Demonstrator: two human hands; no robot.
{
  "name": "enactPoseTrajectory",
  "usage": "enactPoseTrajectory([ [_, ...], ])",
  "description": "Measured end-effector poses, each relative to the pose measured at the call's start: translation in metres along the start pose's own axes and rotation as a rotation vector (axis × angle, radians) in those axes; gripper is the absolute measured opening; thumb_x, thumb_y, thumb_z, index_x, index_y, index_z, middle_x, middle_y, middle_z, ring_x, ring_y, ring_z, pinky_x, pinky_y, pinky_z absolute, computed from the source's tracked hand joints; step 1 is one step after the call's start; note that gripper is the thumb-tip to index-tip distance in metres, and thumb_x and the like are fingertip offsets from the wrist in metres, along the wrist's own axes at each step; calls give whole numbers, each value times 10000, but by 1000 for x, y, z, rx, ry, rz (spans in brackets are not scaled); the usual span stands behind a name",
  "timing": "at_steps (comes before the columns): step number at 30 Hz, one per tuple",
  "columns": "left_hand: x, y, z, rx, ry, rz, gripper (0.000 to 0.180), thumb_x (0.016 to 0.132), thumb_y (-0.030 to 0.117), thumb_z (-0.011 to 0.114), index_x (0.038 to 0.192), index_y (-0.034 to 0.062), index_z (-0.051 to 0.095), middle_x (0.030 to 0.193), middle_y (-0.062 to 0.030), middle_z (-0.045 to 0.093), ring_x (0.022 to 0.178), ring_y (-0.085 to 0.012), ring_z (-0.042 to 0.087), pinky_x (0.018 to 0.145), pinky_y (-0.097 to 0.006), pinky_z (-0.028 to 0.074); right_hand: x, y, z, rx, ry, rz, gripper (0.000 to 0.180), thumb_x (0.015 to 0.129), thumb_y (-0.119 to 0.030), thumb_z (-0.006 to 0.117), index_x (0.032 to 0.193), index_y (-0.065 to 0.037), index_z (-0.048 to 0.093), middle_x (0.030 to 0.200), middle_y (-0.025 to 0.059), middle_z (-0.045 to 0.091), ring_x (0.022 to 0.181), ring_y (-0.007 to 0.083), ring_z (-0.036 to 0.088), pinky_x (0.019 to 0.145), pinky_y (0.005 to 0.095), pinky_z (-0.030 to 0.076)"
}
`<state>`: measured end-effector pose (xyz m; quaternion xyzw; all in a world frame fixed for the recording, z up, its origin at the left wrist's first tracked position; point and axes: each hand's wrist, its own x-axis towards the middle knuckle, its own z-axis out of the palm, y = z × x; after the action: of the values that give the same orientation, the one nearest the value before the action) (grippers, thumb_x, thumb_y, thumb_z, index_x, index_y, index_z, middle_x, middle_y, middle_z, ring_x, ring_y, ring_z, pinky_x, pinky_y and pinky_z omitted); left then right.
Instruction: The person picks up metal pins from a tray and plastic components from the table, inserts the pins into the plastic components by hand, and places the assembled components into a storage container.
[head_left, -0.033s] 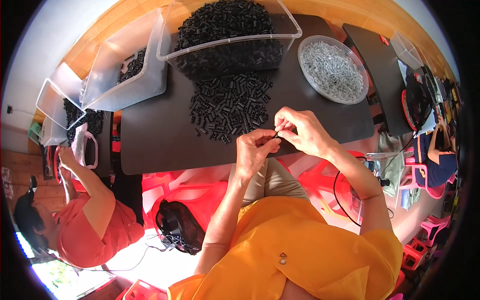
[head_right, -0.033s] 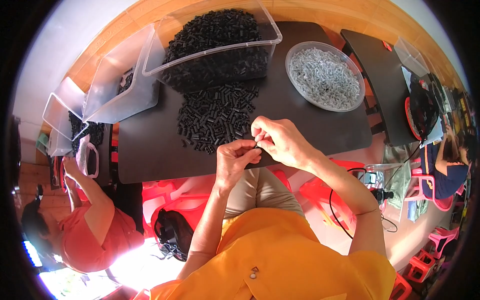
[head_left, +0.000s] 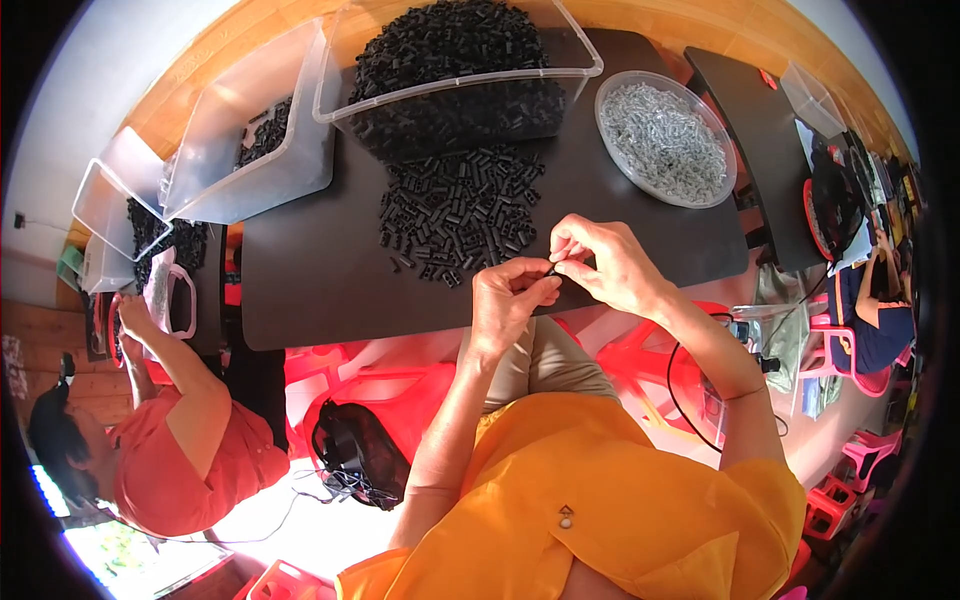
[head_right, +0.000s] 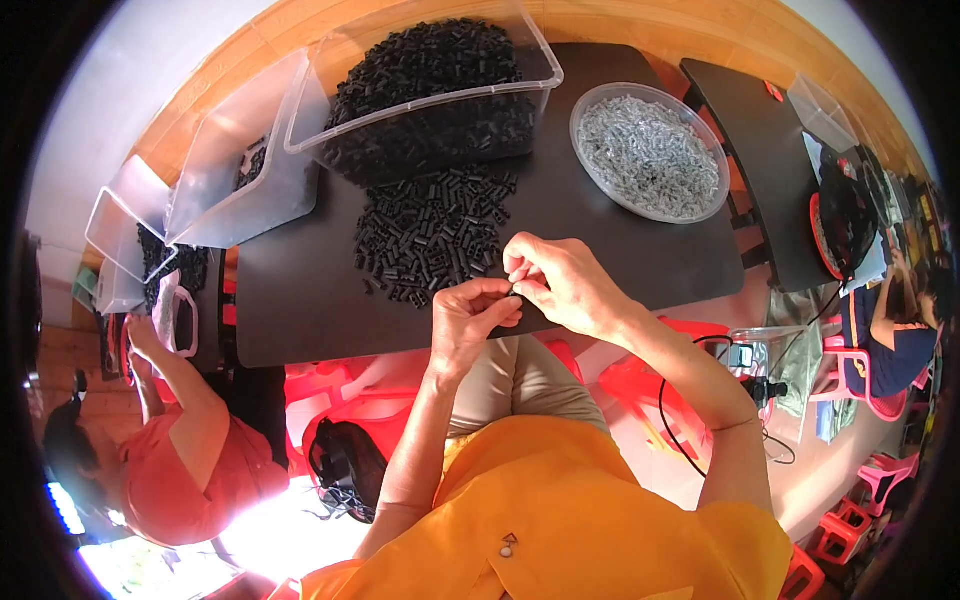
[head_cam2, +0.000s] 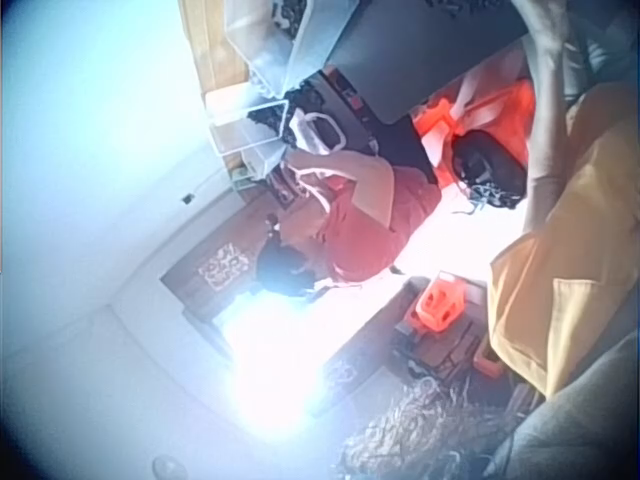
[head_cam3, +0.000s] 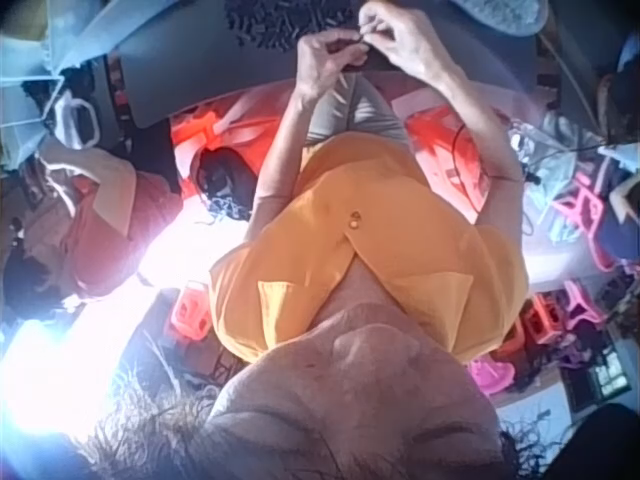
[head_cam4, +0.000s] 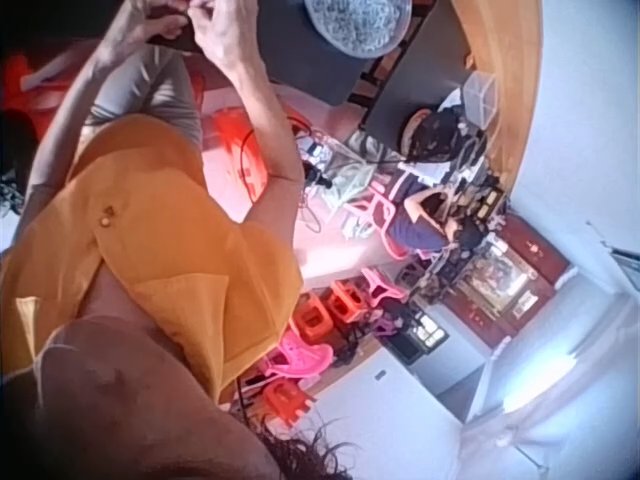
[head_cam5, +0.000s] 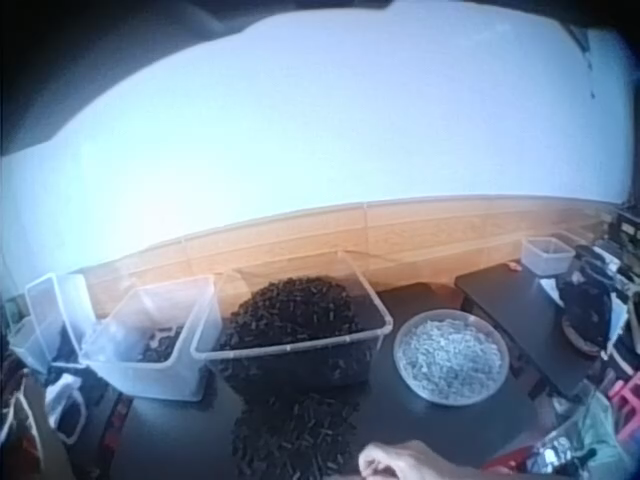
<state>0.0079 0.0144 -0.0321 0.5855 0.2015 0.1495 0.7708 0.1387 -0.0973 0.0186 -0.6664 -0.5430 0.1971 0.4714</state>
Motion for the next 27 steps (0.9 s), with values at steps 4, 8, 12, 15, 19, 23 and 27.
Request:
enactPoseTrajectory([
  [4, 1, 8, -1, -135, -18, -44, 146, 798, -25, 657, 942, -39, 640, 790, -82, 659, 689, -114, 637, 639, -239, 553, -3, -8, -3, 42, -1, 80, 318, 740, 84, 635, 1008, -17, 498, 908, 92, 577, 697, 149, 621, 607, 271, 515],
  [8, 1, 14, -1, -167, -16, -81, 135, 795, -16, 663, 929, -23, 647, 796, -69, 659, 703, -104, 630, 660, -227, 540, -7, -13, -11, 1, 22, 112, 398, 723, 82, 651, 1082, -13, 507, 1061, 95, 541, 730, 118, 607, 606, 235, 503],
  [12, 1, 17, 3, -187, -10, -71, 125, 783, -12, 675, 907, -20, 657, 792, -58, 660, 710, -94, 619, 674, -216, 521, -18, -10, 1, -582, 55, -86, 435, 673, -203, 751, 982, -42, 490, 921, 97, 499, 750, 243, 594, 563, 342, 505],
  [15, 2, 20, 4, -144, -32, -86, 117, 772, 6, 689, 885, -19, 666, 783, -53, 660, 711, -86, 609, 694, -213, 503, -16, -3, 8, -840, 77, -171, 367, 688, -280, 718, 857, -70, 468, 778, 52, 462, 631, 186, 555, 489, 308, 471],
  [19, 4, 20, 3, -104, -30, -90, 136, 770, 35, 696, 888, -25, 667, 773, -53, 659, 711, -89, 605, 707, -220, 496, -17, 2, 10, -885, 48, -178, 352, 697, -284, 706, 844, -68, 470, 752, 47, 464, 598, 182, 557, 473, 306, 472],
  [23, 2, 22, 0, -95, -71, -145, 176, 821, 58, 641, 960, -50, 649, 847, -101, 666, 767, -147, 639, 770, -272, 522, -17, 10, 12, -839, 63, -219, 337, 694, -237, 708, 811, -52, 452, 708, 61, 459, 565, 209, 560, 459, 320, 468],
  [27, 1, 25, -2, -140, -66, -227, 229, 860, 105, 597, 1009, -66, 632, 882, -119, 662, 804, -165, 643, 787, -297, 531, -14, 22, 12, -872, 59, -271, 330, 758, -288, 661, 792, -47, 439, 660, 56, 448, 516, 184, 558, 418, 287, 462],
])
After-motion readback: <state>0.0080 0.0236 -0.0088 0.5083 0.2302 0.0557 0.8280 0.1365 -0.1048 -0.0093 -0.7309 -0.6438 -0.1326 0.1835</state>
